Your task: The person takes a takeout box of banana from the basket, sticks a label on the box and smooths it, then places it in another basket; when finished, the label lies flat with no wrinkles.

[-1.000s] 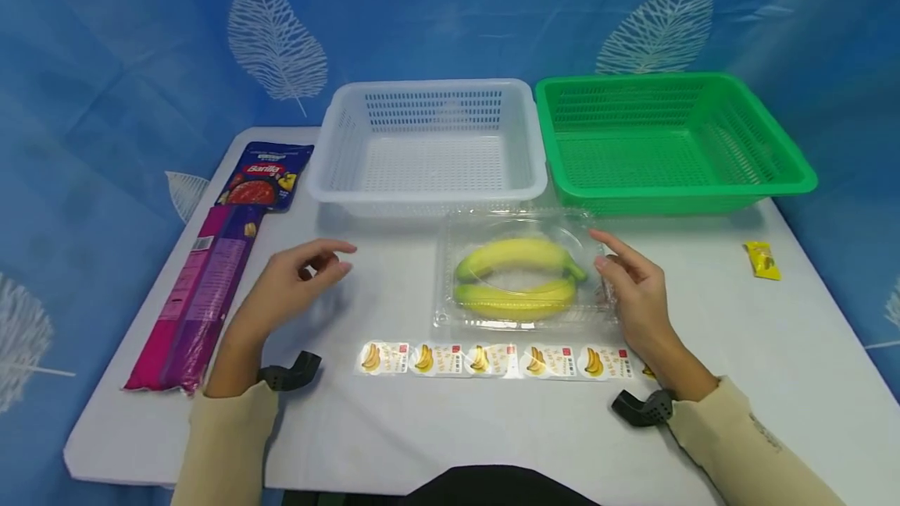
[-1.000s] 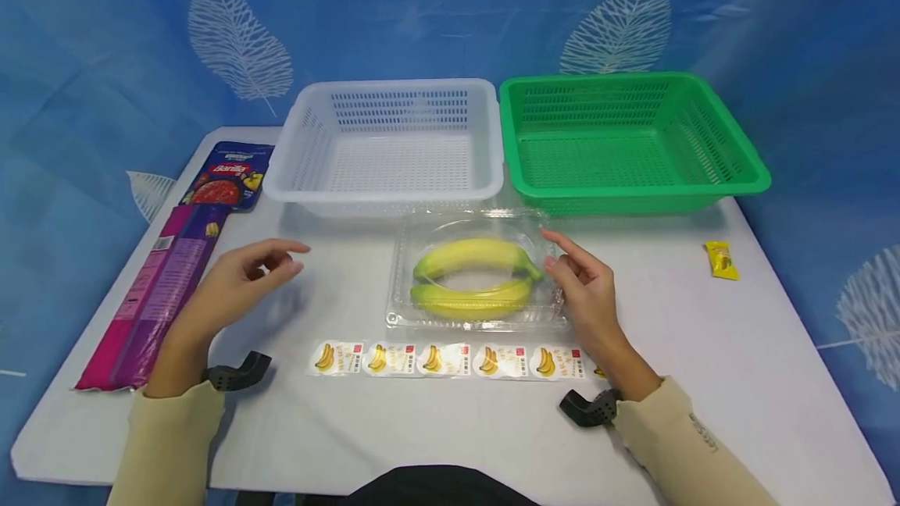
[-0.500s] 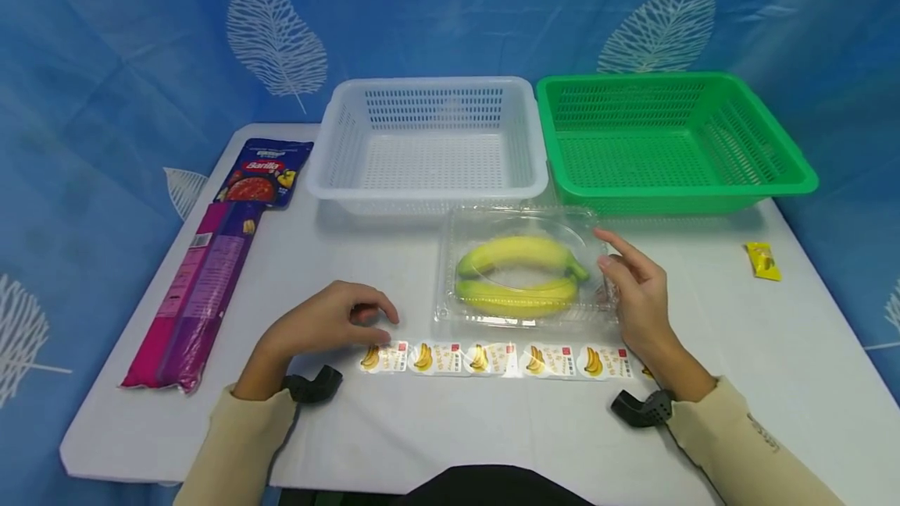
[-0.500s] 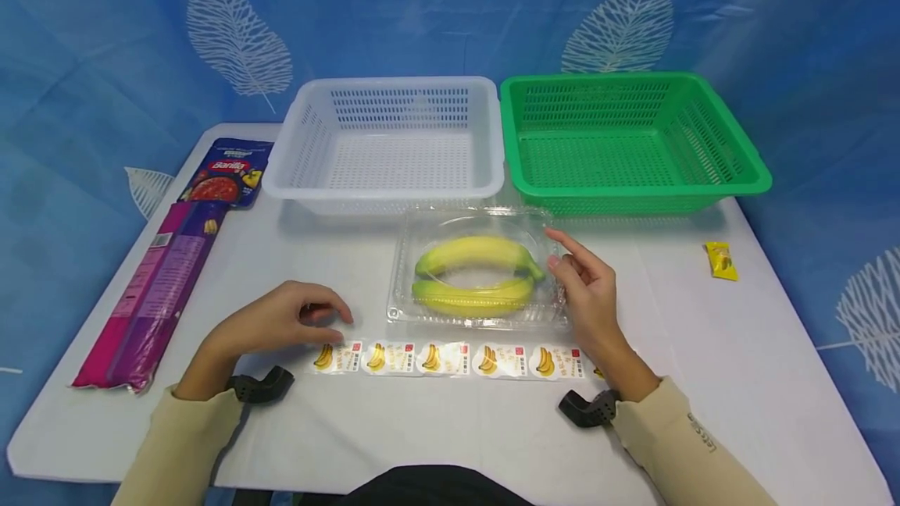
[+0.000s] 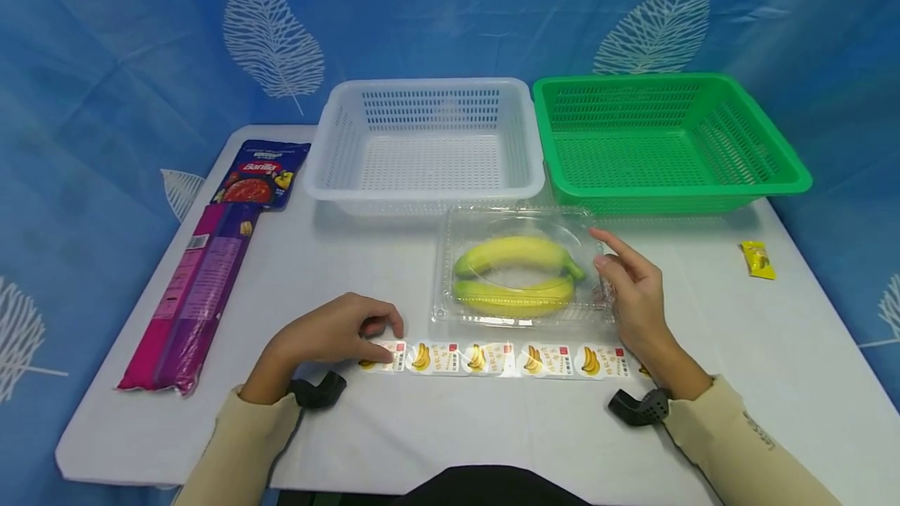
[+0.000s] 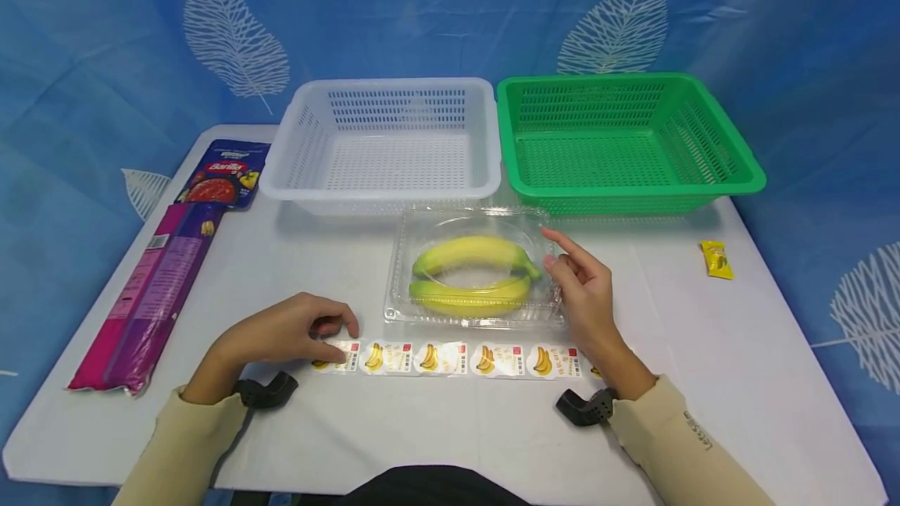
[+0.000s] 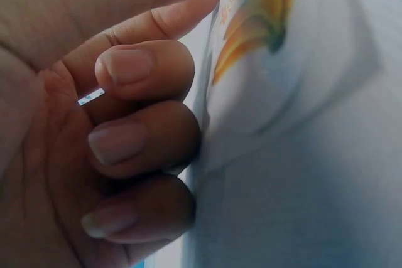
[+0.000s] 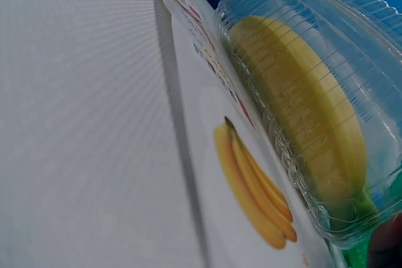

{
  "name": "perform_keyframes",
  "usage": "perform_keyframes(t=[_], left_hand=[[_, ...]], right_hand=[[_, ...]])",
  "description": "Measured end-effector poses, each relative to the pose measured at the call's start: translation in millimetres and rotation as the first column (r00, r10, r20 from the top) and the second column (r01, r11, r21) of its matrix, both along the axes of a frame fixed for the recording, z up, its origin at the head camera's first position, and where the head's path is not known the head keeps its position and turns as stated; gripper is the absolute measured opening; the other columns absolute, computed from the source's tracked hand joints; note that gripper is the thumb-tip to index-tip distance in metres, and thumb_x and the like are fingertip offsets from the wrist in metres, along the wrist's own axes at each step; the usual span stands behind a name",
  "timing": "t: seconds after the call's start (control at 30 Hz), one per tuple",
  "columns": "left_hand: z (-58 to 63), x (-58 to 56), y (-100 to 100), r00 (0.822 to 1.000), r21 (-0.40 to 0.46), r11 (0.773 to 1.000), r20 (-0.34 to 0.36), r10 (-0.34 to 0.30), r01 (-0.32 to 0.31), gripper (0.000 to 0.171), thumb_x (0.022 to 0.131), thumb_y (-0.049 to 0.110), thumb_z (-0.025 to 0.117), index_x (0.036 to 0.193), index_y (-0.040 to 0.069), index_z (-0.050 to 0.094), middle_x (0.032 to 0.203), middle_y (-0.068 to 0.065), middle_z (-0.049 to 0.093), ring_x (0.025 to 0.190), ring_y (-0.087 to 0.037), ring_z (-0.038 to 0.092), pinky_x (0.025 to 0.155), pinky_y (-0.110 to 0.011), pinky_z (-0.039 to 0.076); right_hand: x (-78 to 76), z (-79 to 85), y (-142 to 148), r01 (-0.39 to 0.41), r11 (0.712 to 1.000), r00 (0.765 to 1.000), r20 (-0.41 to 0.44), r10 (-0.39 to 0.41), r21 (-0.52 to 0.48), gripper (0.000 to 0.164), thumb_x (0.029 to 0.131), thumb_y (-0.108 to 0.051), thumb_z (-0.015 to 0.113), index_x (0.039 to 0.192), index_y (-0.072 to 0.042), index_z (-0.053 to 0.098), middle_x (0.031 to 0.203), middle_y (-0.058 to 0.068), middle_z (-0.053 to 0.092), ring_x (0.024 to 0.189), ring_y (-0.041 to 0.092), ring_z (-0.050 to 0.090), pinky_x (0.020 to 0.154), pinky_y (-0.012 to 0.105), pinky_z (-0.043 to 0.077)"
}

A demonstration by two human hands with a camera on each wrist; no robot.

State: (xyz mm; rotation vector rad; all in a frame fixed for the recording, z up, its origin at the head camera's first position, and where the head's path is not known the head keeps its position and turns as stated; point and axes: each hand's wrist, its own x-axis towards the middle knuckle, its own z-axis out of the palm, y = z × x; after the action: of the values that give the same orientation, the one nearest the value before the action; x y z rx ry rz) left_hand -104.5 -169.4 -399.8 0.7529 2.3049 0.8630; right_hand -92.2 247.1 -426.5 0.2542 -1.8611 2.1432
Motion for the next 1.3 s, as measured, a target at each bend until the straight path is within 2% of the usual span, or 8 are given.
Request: perform_keyframes(t=[0.27, 0.5, 0.73, 0.9, 1.13, 1.3], left_hand=[[1.8, 0.9, 1.3, 1.000, 0.008, 1.000, -0.003, -0.015, 0.015, 0.022, 0.082, 0.026, 0.088, 0.097, 0.024, 0.071, 0.070, 0.007, 0.044, 0.062, -0.006, 0.042, 0.055, -0.024, 0.035], [1.5, 2.3, 1.7, 1.000, 0.010, 1.000, 0.011, -0.019, 0.018, 0.022, 0.083, 0.026, 0.087, 0.097, 0.022, 0.071, 0.069, 0.007, 0.044, 0.062, -0.007, 0.042, 0.055, -0.024, 0.036], [1.3, 5.8, 3.4, 0.999, 0.004, 1.000, 0.048, -0.012, 0.012, 0.017, 0.084, 0.023, 0.086, 0.092, 0.022, 0.071, 0.067, 0.007, 0.042, 0.060, -0.007, 0.040, 0.054, -0.024, 0.033], [0.0, 8.4, 3.3, 0.998, 0.003, 1.000, 0.063, -0.015, 0.015, 0.014, 0.086, 0.022, 0.085, 0.089, 0.023, 0.071, 0.066, 0.009, 0.042, 0.060, -0.006, 0.040, 0.053, -0.023, 0.033], [1.7, 3.3, 4.0, 0.999, 0.011, 0.999, 0.003, -0.033, 0.033, 0.009, 0.092, 0.023, 0.079, 0.088, 0.028, 0.072, 0.065, 0.011, 0.044, 0.060, -0.006, 0.043, 0.054, -0.024, 0.037], [4.1, 1.7, 1.7, 0.998, 0.043, 0.998, 0.029, -0.052, 0.051, 0.008, 0.093, 0.024, 0.078, 0.090, 0.027, 0.072, 0.063, 0.011, 0.042, 0.058, -0.005, 0.041, 0.053, -0.023, 0.035]], right_hand=[[1.2, 1.3, 0.4, -0.005, 1.000, 1.000, 0.002, 0.005, -0.016, 0.037, 0.100, 0.004, 0.056, 0.137, 0.009, 0.059, 0.060, 0.000, 0.048, 0.048, 0.008, 0.034, 0.041, 0.022, 0.033], [3.1, -1.7, 1.2, -0.006, 1.000, 1.000, 0.001, 0.006, -0.014, 0.038, 0.100, 0.005, 0.056, 0.138, 0.010, 0.058, 0.061, 0.000, 0.050, 0.049, 0.007, 0.036, 0.041, 0.022, 0.031], [6.4, -2.8, 1.4, -0.002, 1.000, 1.000, 0.025, 0.003, -0.015, 0.037, 0.101, 0.004, 0.056, 0.138, 0.008, 0.058, 0.062, 0.000, 0.050, 0.048, 0.007, 0.036, 0.044, 0.019, 0.039], [8.5, -3.8, 1.0, 0.005, 1.000, 0.999, 0.033, -0.005, 0.006, 0.037, 0.101, 0.003, 0.056, 0.137, 0.008, 0.059, 0.060, 0.000, 0.047, 0.048, 0.007, 0.037, 0.043, 0.020, 0.038], [1.8, -0.7, 1.4, 0.011, 1.000, 1.000, 0.010, -0.011, 0.025, 0.036, 0.100, 0.003, 0.056, 0.136, 0.008, 0.060, 0.058, -0.001, 0.043, 0.048, 0.009, 0.036, 0.043, 0.021, 0.037], [0.7, -1.0, 1.4, 0.014, 1.000, 1.000, 0.011, -0.014, 0.025, 0.037, 0.101, 0.002, 0.057, 0.137, 0.006, 0.060, 0.059, 0.000, 0.044, 0.050, 0.009, 0.037, 0.045, 0.020, 0.040]])
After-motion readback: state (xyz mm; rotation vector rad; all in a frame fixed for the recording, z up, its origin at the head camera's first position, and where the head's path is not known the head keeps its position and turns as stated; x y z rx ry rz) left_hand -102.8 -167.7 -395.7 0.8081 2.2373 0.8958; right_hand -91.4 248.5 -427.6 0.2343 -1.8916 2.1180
